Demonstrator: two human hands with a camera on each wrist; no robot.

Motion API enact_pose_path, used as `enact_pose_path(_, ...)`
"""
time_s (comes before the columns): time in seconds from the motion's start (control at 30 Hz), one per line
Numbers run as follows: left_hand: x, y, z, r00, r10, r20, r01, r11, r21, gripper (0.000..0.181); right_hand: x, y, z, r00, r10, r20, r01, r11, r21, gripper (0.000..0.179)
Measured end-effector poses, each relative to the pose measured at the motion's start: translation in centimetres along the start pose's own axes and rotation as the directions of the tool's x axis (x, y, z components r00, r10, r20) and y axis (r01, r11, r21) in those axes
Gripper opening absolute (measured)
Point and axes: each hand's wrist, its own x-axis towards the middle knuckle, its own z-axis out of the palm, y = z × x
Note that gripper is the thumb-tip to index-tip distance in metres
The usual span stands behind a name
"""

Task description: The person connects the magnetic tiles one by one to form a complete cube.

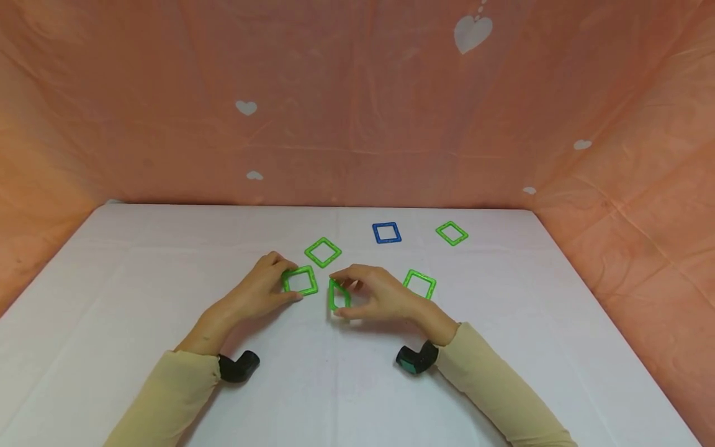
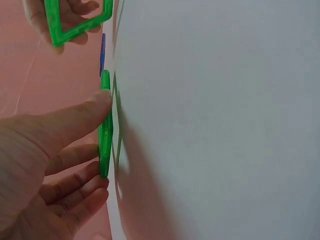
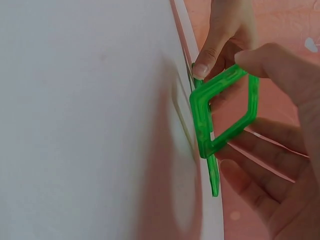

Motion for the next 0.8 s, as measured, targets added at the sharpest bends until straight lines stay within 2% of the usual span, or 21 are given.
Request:
enact_pose_path(0.27, 0.4, 0.6, 0.5, 0.999, 0.044, 0.011, -0.044, 0.999, -0.018, 0.048, 0.1, 0.2, -0.2, 0.999, 0.008, -0.053, -0.007, 1.0, 0.024, 0.057)
enact_pose_path(0.37, 0.6, 0.9, 0.7, 0.998, 0.059, 0.009, -0.058, 0.998, -0.014, 0.048, 0.0, 0.5, -0.3, 0.997, 0.036, -0.07, -0.032, 0.998, 0.053, 0.055)
enact_pose_path(0.53, 1.1, 1.3, 1.0, 0.998, 0.054, 0.021, -0.054, 0.998, -0.012, 0.048, -0.2, 1.2, -0.6, 0.993, 0.087, -0.084, -0.076, 0.989, 0.129, 0.055)
enact_pose_path(0.8, 1.6, 1.7, 1.4, 0.997, 0.062, 0.037, -0.062, 0.998, -0.007, 0.049, -0.4, 1.8, -0.8, 0.991, 0.082, -0.102, -0.06, 0.976, 0.207, 0.056)
